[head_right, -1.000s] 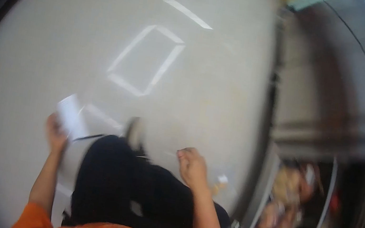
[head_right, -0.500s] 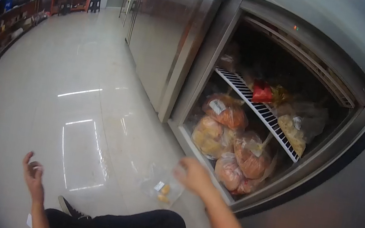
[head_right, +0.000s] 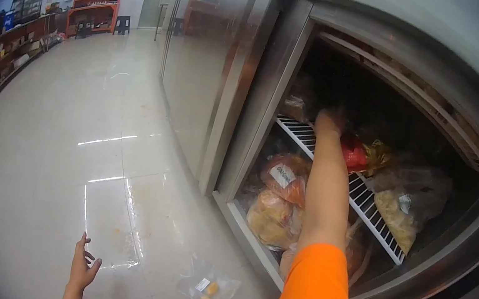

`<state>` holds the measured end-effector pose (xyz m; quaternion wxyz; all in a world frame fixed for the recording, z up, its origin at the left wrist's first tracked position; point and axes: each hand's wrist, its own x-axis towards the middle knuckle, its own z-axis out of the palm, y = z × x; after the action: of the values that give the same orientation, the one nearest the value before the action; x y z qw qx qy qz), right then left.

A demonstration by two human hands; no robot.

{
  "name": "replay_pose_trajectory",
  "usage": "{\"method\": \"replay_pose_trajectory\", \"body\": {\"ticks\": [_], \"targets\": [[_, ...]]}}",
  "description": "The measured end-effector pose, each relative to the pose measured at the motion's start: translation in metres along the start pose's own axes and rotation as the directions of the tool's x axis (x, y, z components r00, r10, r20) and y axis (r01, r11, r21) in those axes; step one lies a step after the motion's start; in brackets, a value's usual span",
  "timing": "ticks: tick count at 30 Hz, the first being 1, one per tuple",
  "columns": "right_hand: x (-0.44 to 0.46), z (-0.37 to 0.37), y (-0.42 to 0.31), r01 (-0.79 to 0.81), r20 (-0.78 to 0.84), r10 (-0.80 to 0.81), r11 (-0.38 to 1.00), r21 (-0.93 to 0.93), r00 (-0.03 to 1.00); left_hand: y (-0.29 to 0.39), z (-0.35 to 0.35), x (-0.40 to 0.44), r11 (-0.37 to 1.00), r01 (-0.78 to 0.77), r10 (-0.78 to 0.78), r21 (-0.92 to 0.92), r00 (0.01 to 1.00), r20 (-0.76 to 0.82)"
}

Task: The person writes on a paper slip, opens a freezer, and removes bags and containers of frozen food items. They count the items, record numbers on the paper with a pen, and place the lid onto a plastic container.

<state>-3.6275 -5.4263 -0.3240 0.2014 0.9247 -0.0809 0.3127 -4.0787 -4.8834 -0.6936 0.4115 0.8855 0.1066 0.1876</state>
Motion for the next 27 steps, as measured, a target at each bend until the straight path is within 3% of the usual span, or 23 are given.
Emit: {"method": "replay_pose_trajectory", "body": {"ticks": [3, 5, 8, 11, 14, 17, 22, 25, 27], "targets": [[0.02, 0.026, 0.016, -0.142, 0.027, 0.139, 0.98, 0.139, 0.99, 0.002, 0.003, -0.001, 1.0, 0.004, -0.004, -0.001, 1.0, -0.023], [0.031, 0.018, 0.024, -0.384, 0.184, 0.341, 0.863, 0.327, 0.922, 0.002, 0.002, 0.0, 1.0, -0.005, 0.005, 0.004, 0.999, -0.033], [0.008, -0.021, 0.035, -0.452, 0.014, 0.518, 0.732, 0.51, 0.855, 0.008, 0.0, 0.001, 1.0, -0.002, 0.002, -0.012, 1.0, -0.03], [-0.006, -0.026, 0.055, -0.299, -0.264, 0.595, 0.679, 0.67, 0.76, 0.014, -0.003, -0.004, 0.999, 0.003, -0.004, -0.044, 1.0, -0.022], [-0.014, -0.025, 0.079, 0.025, -0.479, 0.606, 0.603, 0.797, 0.635, 0.016, -0.007, -0.009, 0.998, -0.04, 0.039, -0.044, 0.999, -0.026], [-0.039, -0.055, 0.076, 0.238, -0.289, 0.662, 0.17, 0.956, 0.691, 0.018, -0.01, -0.016, 0.996, -0.062, 0.06, -0.071, 0.998, -0.029], [-0.099, -0.098, 0.07, 0.33, -0.241, 0.652, -0.015, 0.944, 0.719, 0.016, -0.01, -0.026, 0.987, -0.054, 0.049, -0.151, 0.998, -0.037], [-0.136, -0.115, 0.06, 0.37, -0.234, 0.678, -0.06, 0.927, 0.697, 0.016, 0.002, -0.031, 0.928, -0.009, -0.026, -0.372, 0.996, -0.09], [-0.163, -0.132, 0.048, 0.397, -0.197, 0.701, -0.132, 0.908, 0.685, 0.031, 0.018, -0.028, 0.899, 0.007, -0.004, -0.437, 1.0, 0.008]]}}
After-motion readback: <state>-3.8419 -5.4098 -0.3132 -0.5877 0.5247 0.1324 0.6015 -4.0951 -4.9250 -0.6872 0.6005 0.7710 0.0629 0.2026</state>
